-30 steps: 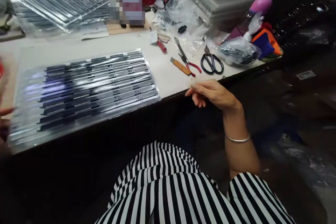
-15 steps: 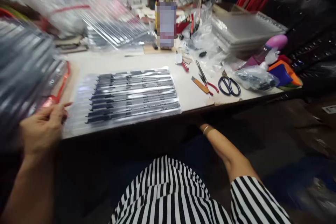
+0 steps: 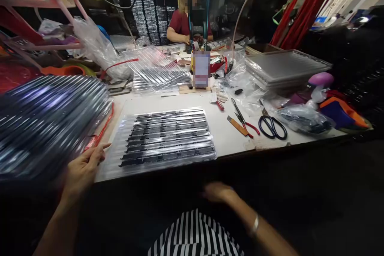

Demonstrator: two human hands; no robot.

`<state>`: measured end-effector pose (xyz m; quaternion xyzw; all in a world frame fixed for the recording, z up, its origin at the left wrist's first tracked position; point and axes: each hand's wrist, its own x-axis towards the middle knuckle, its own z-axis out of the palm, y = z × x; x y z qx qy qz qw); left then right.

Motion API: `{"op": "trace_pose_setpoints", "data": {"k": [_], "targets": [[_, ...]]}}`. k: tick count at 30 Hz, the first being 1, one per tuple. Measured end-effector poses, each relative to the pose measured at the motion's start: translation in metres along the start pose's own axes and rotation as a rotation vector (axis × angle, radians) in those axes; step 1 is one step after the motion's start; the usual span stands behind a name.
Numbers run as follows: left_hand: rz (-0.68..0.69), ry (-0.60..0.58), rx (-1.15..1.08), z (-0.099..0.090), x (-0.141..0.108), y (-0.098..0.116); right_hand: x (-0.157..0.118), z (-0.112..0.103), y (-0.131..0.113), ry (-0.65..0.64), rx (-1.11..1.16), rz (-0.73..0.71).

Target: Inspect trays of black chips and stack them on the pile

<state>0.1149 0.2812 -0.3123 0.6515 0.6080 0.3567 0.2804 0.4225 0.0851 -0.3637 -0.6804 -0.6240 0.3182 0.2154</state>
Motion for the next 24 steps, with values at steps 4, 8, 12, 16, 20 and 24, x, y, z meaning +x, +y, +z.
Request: {"op": "trace_pose_setpoints", "data": {"k": [4,8,12,16,20,24], "targets": [[-0.070,-0.030,-0.023,0.002,0.001,0.005,-0.032,-0.047,-0.027,-0.268,0.192,-0.188],[0.077,-0.040,0.095,0.009,-0.001,0.004,-0.021,-0.098,-0.028,0.266,0.330,-0.193],[0.261,-0.088,0.197,0.015,0.001,-0.003,0.036,-0.099,-0.017,0.544,0.044,-0.136],[0.204,-0.156,0.160,0.014,0.004,-0.006,0.075,-0.069,-0.020,0.471,-0.161,-0.090],[0.132,-0.168,0.080,0.012,0.002,0.004,0.078,-0.055,-0.024,0.503,-0.144,-0.077],[0.036,-0.105,-0.136,0.007,-0.012,0.031,0.070,-0.068,-0.027,0.480,0.092,-0.041]]}}
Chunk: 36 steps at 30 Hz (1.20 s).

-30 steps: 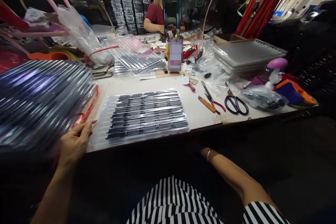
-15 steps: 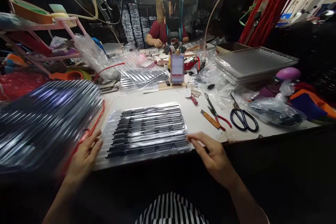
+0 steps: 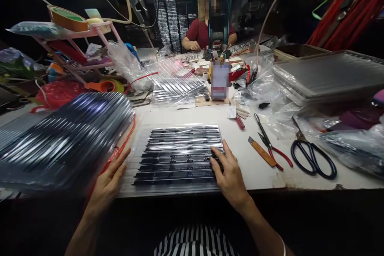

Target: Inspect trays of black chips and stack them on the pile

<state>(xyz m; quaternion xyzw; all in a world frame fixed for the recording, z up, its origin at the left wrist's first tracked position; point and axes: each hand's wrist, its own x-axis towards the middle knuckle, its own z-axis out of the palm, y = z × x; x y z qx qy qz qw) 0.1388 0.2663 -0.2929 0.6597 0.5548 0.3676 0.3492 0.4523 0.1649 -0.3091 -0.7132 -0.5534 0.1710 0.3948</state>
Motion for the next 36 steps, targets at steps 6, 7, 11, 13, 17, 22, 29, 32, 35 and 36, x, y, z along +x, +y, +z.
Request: {"op": "trace_pose_setpoints", "data": {"k": [6,7,11,13,17,22,29,32,35,36], "targets": [[0.202,0.527,-0.404,-0.012,-0.007,0.055,0.010,-0.033,-0.020,0.249,0.265,-0.235],[0.213,0.607,-0.441,-0.016,-0.004,0.060,0.012,-0.036,-0.021,0.300,0.271,-0.241],[0.129,0.629,-0.705,-0.033,0.009,0.062,0.015,-0.034,-0.005,0.266,0.139,-0.159],[0.102,0.562,-0.830,-0.039,0.012,0.062,0.012,-0.028,0.009,0.160,0.096,-0.135],[-0.001,0.512,-0.942,-0.052,0.023,0.070,0.005,-0.017,0.026,0.108,0.063,-0.137],[-0.130,0.373,-0.941,-0.060,0.043,0.074,0.001,-0.016,0.027,0.136,0.048,-0.110],[-0.106,0.066,-0.409,0.001,0.013,0.026,0.000,-0.014,0.029,0.180,0.065,-0.040],[-0.041,0.011,-0.096,0.026,-0.004,0.014,-0.002,-0.013,0.028,0.181,0.024,-0.038],[0.016,-0.033,-0.099,0.037,-0.011,0.016,-0.007,-0.013,0.026,0.168,-0.033,-0.079],[0.021,-0.055,-0.101,0.039,-0.013,0.018,-0.010,-0.013,0.025,0.167,-0.049,-0.088]]}}
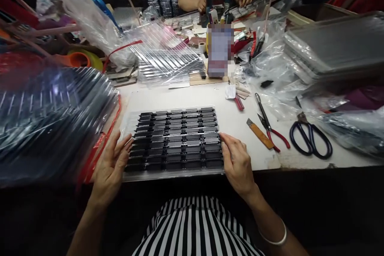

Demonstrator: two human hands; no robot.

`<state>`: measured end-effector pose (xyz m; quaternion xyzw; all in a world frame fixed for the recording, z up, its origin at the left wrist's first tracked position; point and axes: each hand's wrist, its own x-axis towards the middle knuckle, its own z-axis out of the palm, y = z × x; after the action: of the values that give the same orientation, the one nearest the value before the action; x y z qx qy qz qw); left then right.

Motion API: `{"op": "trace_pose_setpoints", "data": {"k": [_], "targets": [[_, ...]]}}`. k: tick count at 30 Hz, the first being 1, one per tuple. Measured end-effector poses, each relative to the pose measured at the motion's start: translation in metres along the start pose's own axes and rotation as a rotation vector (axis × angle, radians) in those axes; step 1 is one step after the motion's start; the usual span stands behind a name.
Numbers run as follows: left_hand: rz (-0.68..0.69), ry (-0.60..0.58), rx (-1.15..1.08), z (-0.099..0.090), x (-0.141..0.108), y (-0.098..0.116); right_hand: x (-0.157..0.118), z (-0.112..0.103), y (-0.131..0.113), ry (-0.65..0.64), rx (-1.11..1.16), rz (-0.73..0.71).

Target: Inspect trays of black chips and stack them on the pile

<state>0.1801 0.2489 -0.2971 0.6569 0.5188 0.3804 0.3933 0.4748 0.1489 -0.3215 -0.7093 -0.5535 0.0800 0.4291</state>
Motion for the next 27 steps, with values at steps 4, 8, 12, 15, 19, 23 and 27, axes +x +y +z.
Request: {"op": "trace_pose_setpoints", "data": {"k": [4,8,12,15,19,23,27], "targets": [[0.017,-0.005,0.039,0.005,-0.004,0.005,-0.009,0.000,-0.005,0.009,-0.022,-0.001],[0.011,0.024,-0.008,0.007,-0.005,0.009,-0.005,0.002,-0.009,0.065,-0.048,0.018],[-0.036,0.215,0.104,-0.005,-0.005,0.008,0.007,0.002,-0.010,0.101,-0.089,0.057],[-0.154,0.328,0.170,-0.019,-0.006,0.001,0.005,0.000,-0.013,0.046,0.002,0.130],[-0.240,0.242,0.086,-0.030,-0.015,-0.005,-0.014,-0.003,-0.021,0.033,0.064,0.197],[-0.334,0.224,0.005,-0.039,-0.037,-0.003,-0.037,-0.017,-0.027,0.018,0.077,0.263],[-0.429,0.213,0.024,-0.057,-0.059,-0.012,-0.054,-0.043,-0.021,-0.067,0.092,0.380]]}}
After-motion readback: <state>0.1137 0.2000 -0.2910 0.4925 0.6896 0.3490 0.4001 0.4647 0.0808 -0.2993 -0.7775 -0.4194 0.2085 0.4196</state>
